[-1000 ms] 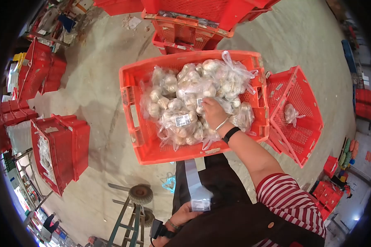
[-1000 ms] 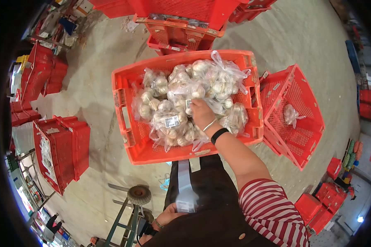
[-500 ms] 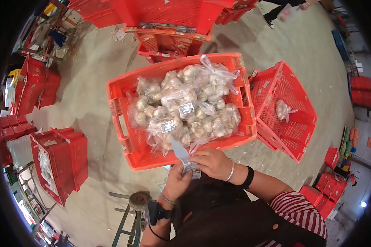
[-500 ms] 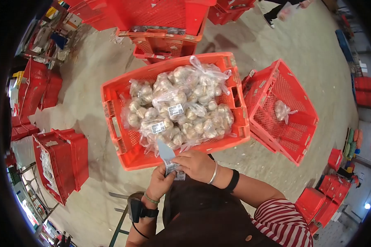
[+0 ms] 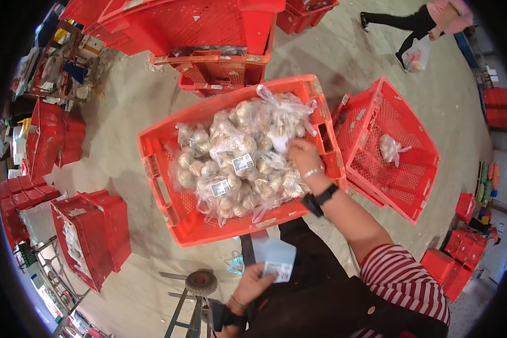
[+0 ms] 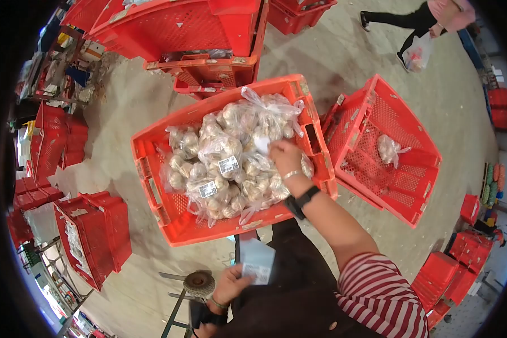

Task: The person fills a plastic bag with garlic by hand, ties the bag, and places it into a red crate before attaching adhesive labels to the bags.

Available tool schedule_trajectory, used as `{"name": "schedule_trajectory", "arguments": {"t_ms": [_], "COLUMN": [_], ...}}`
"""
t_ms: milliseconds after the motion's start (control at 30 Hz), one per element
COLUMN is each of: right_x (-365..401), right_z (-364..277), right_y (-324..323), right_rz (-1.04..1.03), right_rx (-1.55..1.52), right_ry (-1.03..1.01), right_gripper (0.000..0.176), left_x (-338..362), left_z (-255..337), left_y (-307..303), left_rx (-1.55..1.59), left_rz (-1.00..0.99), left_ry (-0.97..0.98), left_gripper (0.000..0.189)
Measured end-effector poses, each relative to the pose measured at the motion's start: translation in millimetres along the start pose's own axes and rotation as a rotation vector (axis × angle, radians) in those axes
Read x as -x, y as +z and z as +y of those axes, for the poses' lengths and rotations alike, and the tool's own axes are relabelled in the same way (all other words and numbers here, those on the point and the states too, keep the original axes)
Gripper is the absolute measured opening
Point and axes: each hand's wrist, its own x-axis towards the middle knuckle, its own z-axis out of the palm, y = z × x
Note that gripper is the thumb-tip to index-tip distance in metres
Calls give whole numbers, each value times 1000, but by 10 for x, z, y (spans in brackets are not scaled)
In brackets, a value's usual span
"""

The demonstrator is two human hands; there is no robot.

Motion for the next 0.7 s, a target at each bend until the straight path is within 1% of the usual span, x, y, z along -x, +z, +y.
{"name": "schedule_trajectory", "arguments": {"t_ms": [33,67,100,133,167,200,233,267,300,333,367,433,467,500,567,600,667,700], "right_x": [-182,-320,-466,-595,-670,-717,-743,-756,-779,-790,-747,-537,-516,-515,-470,-573,-976,-1112], "right_z": [-130,-250,-273,-288,-289,-260,-223,-179,-114,-58,25,58,61,-47,-307,-299,-259,-232], "right_y": [44,113,176,237,284,312,343,380,410,378,384,413,394,361,318,281,182,169], "right_rz": [115,232,233,237,242,179,179,124,68,-123,-123,-101,-215,-210,-377,-381,-119,-121], "right_rx": [254,507,501,523,544,562,556,610,665,840,837,1205,1263,1268,1317,1316,1055,1050], "right_ry": [-279,-554,-553,-713,-874,-900,-901,-916,-932,-850,-851,-880,-775,-779,-620,-623,-746,-745], "right_gripper": [12,12,12,12,12,14,14,17,20,28,28,38,48,48,53,53,52,52], "left_x": [38,72,111,146,168,173,181,189,196,205,213,220,216,199,165,150,118,106], "left_z": [-92,-184,-269,-355,-488,-499,-498,-502,-505,-517,-550,-582,-555,-484,-451,-485,-607,-708], "left_y": [51,114,145,124,128,122,116,113,114,117,122,136,147,180,210,217,216,195], "left_rx": [20,86,153,115,235,283,332,330,427,525,524,523,521,529,537,492,447,403], "left_rz": [-15,-18,-20,-32,-41,-49,-55,-51,-59,-67,-65,-75,-79,-110,-140,-98,-49,24], "left_ry": [0,-57,-115,-188,-230,-246,-263,-259,-278,-297,-296,-300,-298,-258,-213,-242,-270,-288], "left_gripper": [18,17,17,16,16,17,18,18,21,24,24,28,28,29,30,28,27,24]}}
